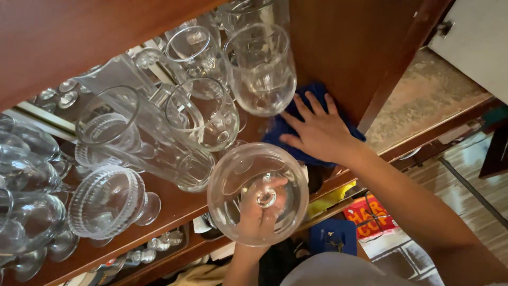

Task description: Wiping and organizing various types of glasses on a bar storage shelf.

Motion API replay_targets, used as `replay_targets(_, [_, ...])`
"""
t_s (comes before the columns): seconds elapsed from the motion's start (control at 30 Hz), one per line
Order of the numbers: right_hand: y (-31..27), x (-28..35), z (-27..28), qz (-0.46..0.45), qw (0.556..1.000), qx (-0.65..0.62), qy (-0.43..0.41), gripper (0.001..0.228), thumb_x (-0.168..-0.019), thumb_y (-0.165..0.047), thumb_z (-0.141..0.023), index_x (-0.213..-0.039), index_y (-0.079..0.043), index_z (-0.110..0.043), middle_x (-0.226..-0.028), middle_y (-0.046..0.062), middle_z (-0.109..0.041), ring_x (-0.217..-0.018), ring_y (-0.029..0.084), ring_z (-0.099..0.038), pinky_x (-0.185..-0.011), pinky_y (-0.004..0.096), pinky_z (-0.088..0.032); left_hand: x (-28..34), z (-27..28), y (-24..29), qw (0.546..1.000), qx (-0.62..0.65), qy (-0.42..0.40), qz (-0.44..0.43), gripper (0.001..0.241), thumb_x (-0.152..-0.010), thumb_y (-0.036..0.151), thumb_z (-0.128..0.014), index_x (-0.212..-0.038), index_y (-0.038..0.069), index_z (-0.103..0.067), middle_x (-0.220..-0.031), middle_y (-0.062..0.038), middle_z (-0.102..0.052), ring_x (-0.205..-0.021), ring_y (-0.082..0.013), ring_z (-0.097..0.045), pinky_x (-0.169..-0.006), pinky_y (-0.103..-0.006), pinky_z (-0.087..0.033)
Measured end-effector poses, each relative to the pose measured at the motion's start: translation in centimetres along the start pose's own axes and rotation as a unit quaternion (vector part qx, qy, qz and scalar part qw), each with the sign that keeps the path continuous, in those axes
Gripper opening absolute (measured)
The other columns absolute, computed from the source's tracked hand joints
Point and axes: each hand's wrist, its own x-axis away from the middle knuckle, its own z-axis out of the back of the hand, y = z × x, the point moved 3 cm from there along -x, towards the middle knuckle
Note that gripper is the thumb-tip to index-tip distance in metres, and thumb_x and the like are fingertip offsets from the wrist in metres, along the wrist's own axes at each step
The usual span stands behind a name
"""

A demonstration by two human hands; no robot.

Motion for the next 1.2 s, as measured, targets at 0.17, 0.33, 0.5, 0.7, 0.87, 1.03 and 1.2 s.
replay_targets(0.17, [0.0, 1.3, 0.1, 0.018, 0.99, 0.034, 0.136, 0.051, -0.097, -0.035, -0.05, -0.14, -0.01, -0.062, -0.152, 0.014, -0.053, -0.144, 0.033, -0.046, -0.119, 0.057, -0.03, -0.1, -0.4, -0.6, 1.0, 0.008, -0.014, -0.01, 0.031, -0.097, 0.011, -0.059, -0.127, 0.003, -0.066, -0.101, -0.004, -0.066, -0.091, -0.0151, -0.063, -0.085, -0.0304, -0.052])
replay_targets(0.33, [0.1, 2.9, 0.6, 0.046, 0.984, 0.026, 0.17, 0.047, -0.09, -0.026, -0.059, -0.131, -0.004, -0.066, -0.146, 0.013, -0.059, -0.14, 0.029, -0.051, -0.116, 0.052, -0.037, -0.4, -1.1, -0.9, 0.998, 0.059, -0.014, 0.026, 0.027, -0.104, 0.015, -0.06, -0.127, 0.002, -0.066, -0.105, -0.006, -0.065, -0.097, -0.0167, -0.062, -0.091, -0.0316, -0.05])
replay_targets(0.5, [0.2, 6.1, 0.9, 0.077, 0.978, -0.106, 0.162, 0.047, -0.08, -0.012, -0.066, -0.125, 0.0, -0.065, -0.144, 0.017, -0.06, -0.138, 0.031, -0.051, -0.108, 0.051, -0.041, 0.6, -1.9, -2.5, 0.991, 0.118, -0.019, 0.057, 0.028, -0.107, 0.019, -0.06, -0.13, 0.003, -0.066, -0.1, -0.002, -0.063, -0.094, -0.0124, -0.06, -0.091, -0.0286, -0.05])
replay_targets(0.7, [2.5, 7.8, 0.1, 0.073, 0.953, -0.214, 0.201, 0.041, -0.076, -0.002, -0.06, -0.116, -0.01, -0.065, -0.135, 0.01, -0.069, -0.134, 0.029, -0.062, -0.112, 0.05, -0.047, 0.4, -1.5, -1.4, 0.978, 0.197, -0.021, 0.066, 0.028, -0.104, 0.016, -0.062, -0.128, 0.003, -0.063, -0.109, -0.004, -0.068, -0.1, -0.0131, -0.065, -0.092, -0.0298, -0.053])
replay_targets(0.87, [6.3, 6.1, -1.0, -0.219, 0.627, -0.707, 0.242, 0.039, -0.099, -0.002, -0.044, -0.134, -0.012, -0.057, -0.119, 0.007, -0.07, -0.106, 0.022, -0.066, -0.096, 0.038, -0.052, 0.5, -1.0, -1.6, 0.999, 0.041, -0.003, 0.005, 0.029, -0.1, 0.008, -0.06, -0.127, 0.002, -0.067, -0.107, -0.006, -0.069, -0.1, -0.016, -0.066, -0.093, -0.0314, -0.052])
replay_targets(1.03, [1.8, 4.3, 4.3, -0.126, 0.441, -0.84, 0.289, 0.031, -0.095, 0.001, -0.043, -0.118, -0.005, -0.063, -0.115, 0.008, -0.07, -0.106, 0.022, -0.069, -0.099, 0.038, -0.056, 1.3, -1.3, -2.4, 0.993, 0.122, 0.006, -0.004, 0.029, -0.101, 0.01, -0.059, -0.129, 0.002, -0.064, -0.11, -0.007, -0.068, -0.103, -0.018, -0.066, -0.095, -0.0326, -0.052])
replay_targets(1.2, [2.5, 3.2, 3.4, -0.072, 0.462, -0.743, 0.478, 0.018, -0.108, -0.006, -0.055, -0.124, -0.005, -0.062, -0.118, 0.004, -0.066, -0.111, 0.017, -0.062, -0.105, 0.033, -0.051, 1.3, -1.2, -2.0, 0.984, 0.177, 0.003, 0.017, 0.029, -0.104, 0.01, -0.059, -0.131, 0.001, -0.065, -0.098, -0.004, -0.064, -0.09, -0.0158, -0.062, -0.086, -0.0306, -0.053])
